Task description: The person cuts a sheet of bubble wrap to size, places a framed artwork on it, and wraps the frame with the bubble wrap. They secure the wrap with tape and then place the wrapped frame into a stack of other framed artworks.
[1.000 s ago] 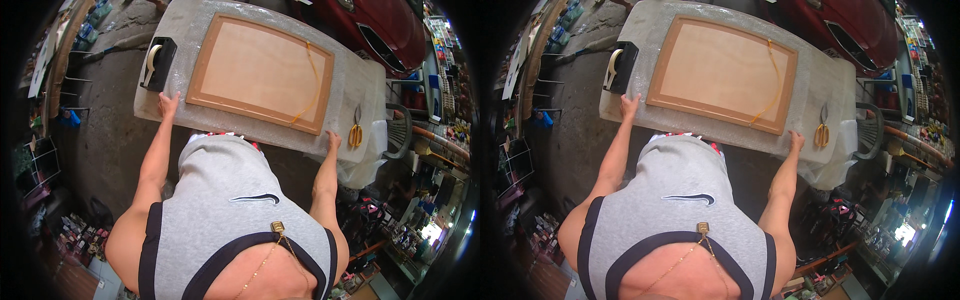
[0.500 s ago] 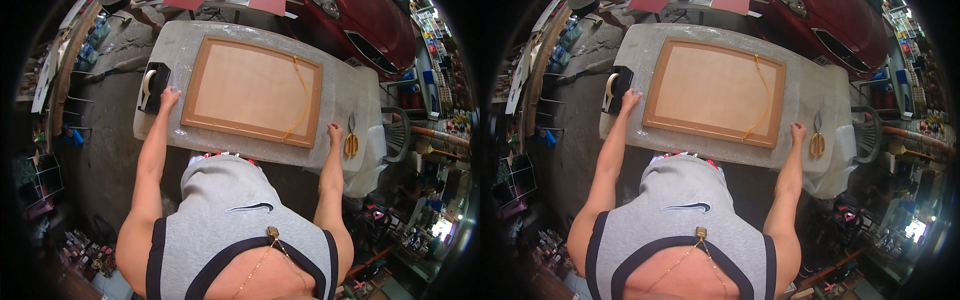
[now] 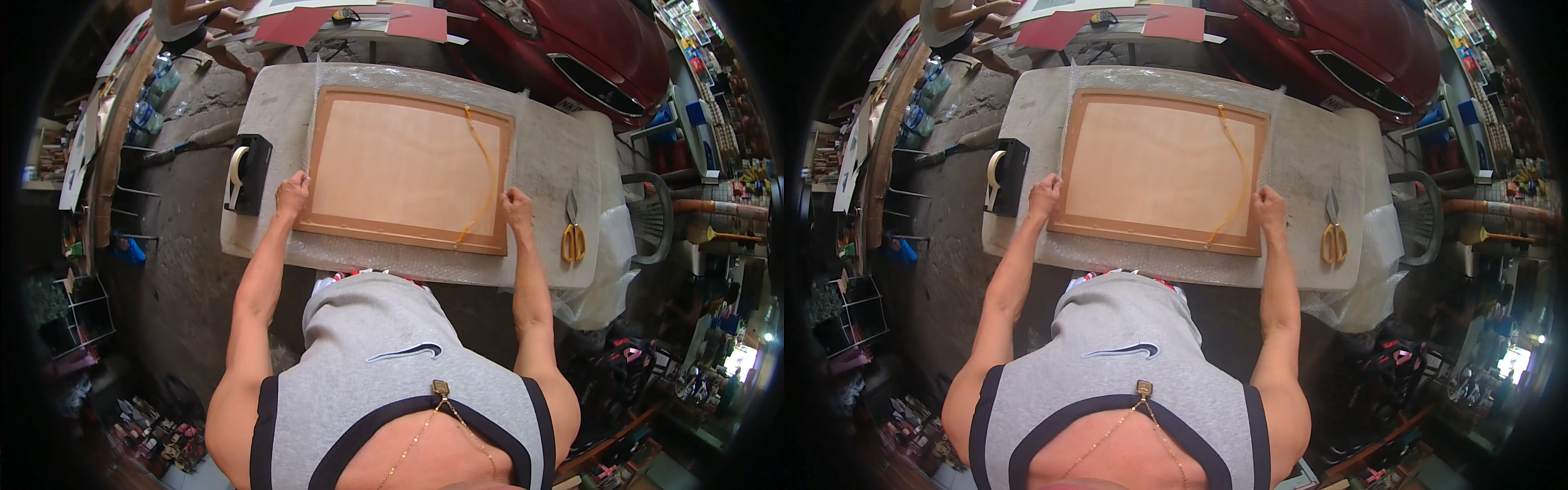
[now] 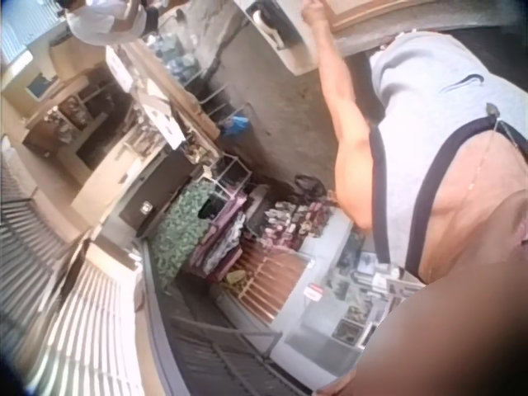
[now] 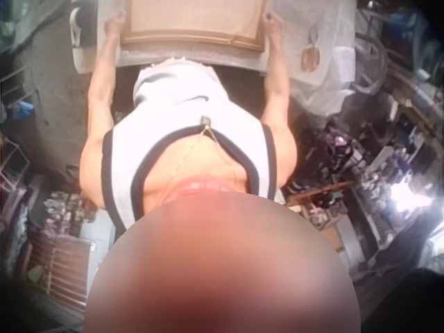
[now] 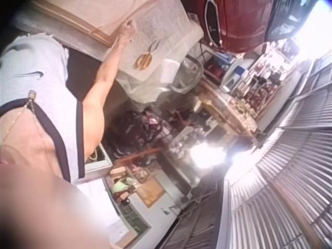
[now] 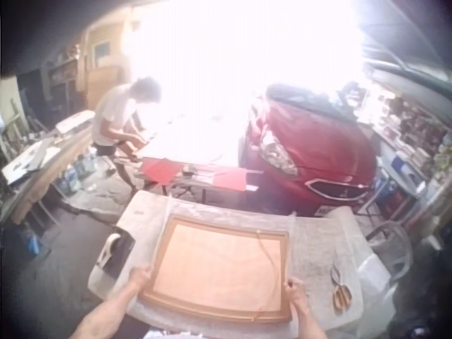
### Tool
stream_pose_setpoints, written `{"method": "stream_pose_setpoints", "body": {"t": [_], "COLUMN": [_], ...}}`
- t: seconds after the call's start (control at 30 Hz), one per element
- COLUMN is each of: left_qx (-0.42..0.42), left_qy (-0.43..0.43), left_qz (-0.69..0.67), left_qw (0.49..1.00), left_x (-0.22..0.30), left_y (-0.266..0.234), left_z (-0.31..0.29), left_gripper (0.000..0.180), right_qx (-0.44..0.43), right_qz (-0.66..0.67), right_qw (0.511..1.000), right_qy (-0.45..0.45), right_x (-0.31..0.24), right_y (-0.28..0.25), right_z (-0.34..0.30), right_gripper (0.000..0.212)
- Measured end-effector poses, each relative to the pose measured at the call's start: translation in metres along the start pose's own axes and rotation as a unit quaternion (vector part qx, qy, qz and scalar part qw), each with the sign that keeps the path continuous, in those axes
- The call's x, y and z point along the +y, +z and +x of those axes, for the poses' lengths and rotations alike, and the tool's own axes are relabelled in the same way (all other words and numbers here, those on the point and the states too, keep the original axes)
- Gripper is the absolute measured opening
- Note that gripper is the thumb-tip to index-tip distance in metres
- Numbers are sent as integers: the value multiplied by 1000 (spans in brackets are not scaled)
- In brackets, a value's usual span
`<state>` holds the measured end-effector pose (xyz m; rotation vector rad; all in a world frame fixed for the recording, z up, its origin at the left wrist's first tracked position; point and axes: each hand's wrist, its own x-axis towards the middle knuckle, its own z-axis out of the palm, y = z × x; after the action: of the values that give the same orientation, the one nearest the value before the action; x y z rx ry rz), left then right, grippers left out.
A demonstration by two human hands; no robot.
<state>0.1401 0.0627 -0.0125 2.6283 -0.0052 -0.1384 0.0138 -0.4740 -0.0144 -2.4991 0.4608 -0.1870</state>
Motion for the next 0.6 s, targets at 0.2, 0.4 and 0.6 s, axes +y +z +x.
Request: {"method": "stream_pose_setpoints", "body": {"t": [0.2,0.4,0.6], "left_qx": [-1,-1,19], "left_qy": [48,55,79], "left_qz": [161,183,159], "left_qw": [986,982,984], "left_x": [21,24,25], "left_y": [29,32,26], "left_z": [-3,-2,-2], "left_gripper": [21,24,21], "right_qx": [-24,-47,-9], "right_qz": [-165,-164,-156], "right_qw": [986,985,987], "right_qy": [-14,6,26], "right_x": [-28,-28,-25], "right_y": [28,29,27], "right_z": [-4,0,1], "right_gripper": [16,16,24]}}
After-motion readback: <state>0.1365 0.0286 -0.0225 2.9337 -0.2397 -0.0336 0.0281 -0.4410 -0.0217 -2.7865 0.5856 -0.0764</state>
